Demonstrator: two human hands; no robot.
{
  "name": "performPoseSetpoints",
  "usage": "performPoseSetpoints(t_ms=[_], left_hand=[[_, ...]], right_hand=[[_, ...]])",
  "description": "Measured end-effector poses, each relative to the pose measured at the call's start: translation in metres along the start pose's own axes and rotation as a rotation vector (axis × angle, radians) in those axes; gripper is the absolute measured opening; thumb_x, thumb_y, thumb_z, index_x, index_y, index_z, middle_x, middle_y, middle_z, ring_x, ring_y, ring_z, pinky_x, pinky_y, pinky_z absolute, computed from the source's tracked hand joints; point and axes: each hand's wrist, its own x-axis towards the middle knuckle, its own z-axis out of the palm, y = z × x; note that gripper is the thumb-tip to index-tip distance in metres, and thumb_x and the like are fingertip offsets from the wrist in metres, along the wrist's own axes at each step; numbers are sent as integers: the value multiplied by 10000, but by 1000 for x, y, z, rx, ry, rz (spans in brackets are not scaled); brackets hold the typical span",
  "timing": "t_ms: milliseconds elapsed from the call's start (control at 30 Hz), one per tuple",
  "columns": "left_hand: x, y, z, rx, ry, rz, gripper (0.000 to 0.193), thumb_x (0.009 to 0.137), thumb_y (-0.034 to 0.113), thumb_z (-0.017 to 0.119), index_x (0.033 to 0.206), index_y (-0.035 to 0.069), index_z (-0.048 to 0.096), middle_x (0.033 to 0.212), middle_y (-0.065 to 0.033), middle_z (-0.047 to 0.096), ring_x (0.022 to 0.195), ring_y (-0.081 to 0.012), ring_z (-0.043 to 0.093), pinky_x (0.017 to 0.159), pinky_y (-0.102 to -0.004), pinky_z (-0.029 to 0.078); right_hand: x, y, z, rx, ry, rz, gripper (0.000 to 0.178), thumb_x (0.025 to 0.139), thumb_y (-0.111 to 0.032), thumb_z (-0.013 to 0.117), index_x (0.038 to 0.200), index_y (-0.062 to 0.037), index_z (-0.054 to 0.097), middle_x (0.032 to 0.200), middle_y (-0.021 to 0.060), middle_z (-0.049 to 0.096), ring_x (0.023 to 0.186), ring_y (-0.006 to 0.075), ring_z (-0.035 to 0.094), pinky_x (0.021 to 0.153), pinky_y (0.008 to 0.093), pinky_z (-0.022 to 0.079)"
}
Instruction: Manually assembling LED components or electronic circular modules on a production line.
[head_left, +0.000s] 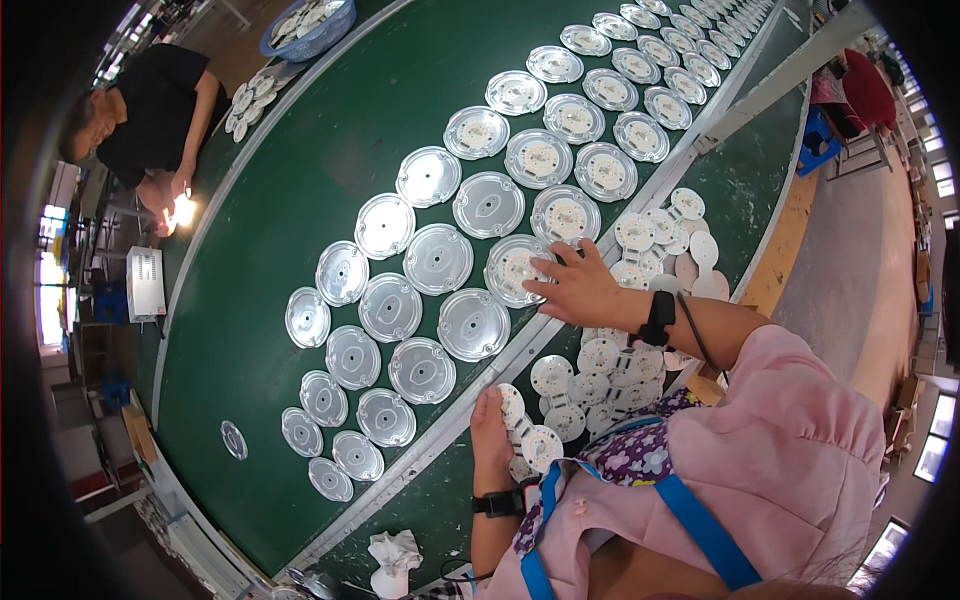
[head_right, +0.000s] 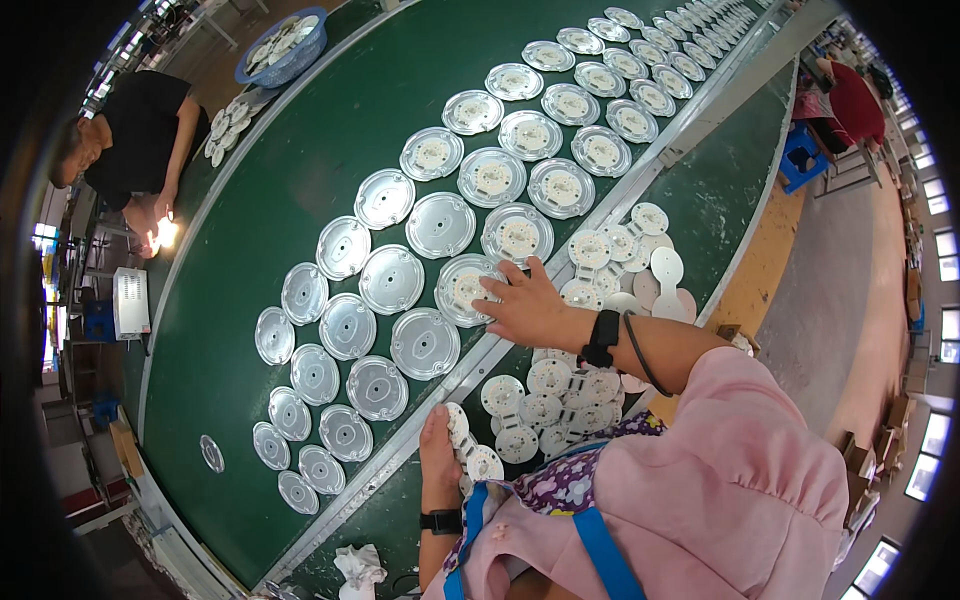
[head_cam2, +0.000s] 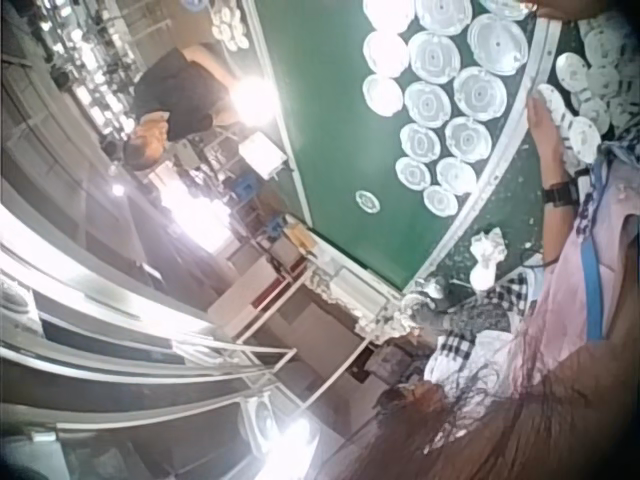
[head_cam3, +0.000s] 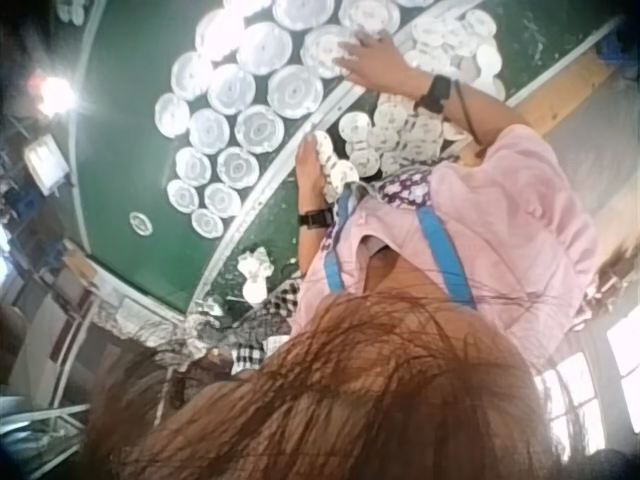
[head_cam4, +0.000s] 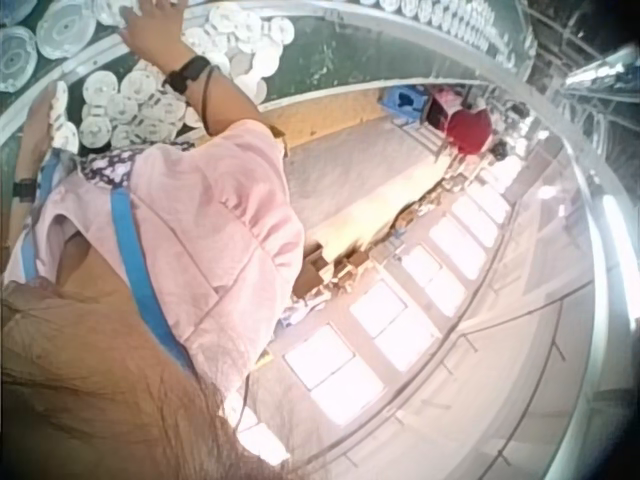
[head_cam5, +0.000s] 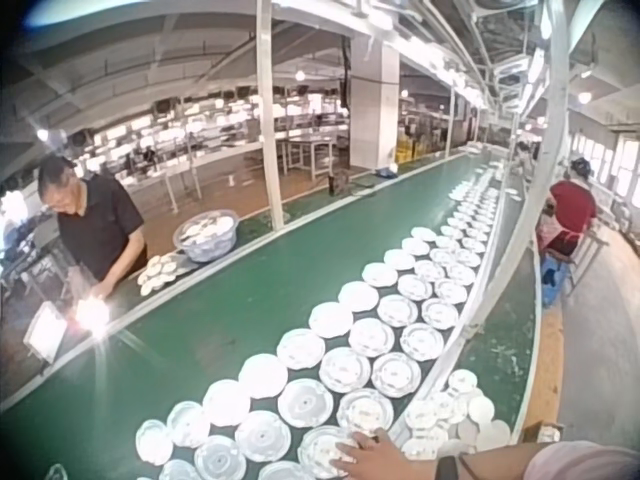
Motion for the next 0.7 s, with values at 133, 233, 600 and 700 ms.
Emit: performPoseSetpoints(t_ms=[133,233,600,700], left_hand=[[-1,0,-1,9,30,7,224,895,245,504,960,39,563,762,23,570,636,-53,523,556,-196,429],[-3,1,-3,-2,10,1,230,894,245,507,972,36,562,785,20,576,655,-54,529,570,-197,435],[27,2,20,888,-180,800,372,883,199,487,1202,10,463,995,-108,614,821,-224,604,675,-312,469],[34,34,68,1146,-334,610,513,858,221,505,1301,21,342,1012,-224,591,883,-361,590,716,-392,460]], right_hand=[[5,-5,-6,41,-98,72,473,717,-369,638,1153,-232,515,1222,37,451,1159,279,334,856,519,273],[5,-5,-6,13,-77,75,499,713,-373,642,1168,-223,501,1219,53,450,1154,276,339,865,525,264],[3,-6,-2,-90,41,-31,545,659,-386,684,1148,-227,503,1223,60,441,1108,280,392,854,530,283],[0,-4,1,-98,3,-2,555,660,-385,683,1158,-231,494,1219,59,444,1112,277,386,850,533,285]])
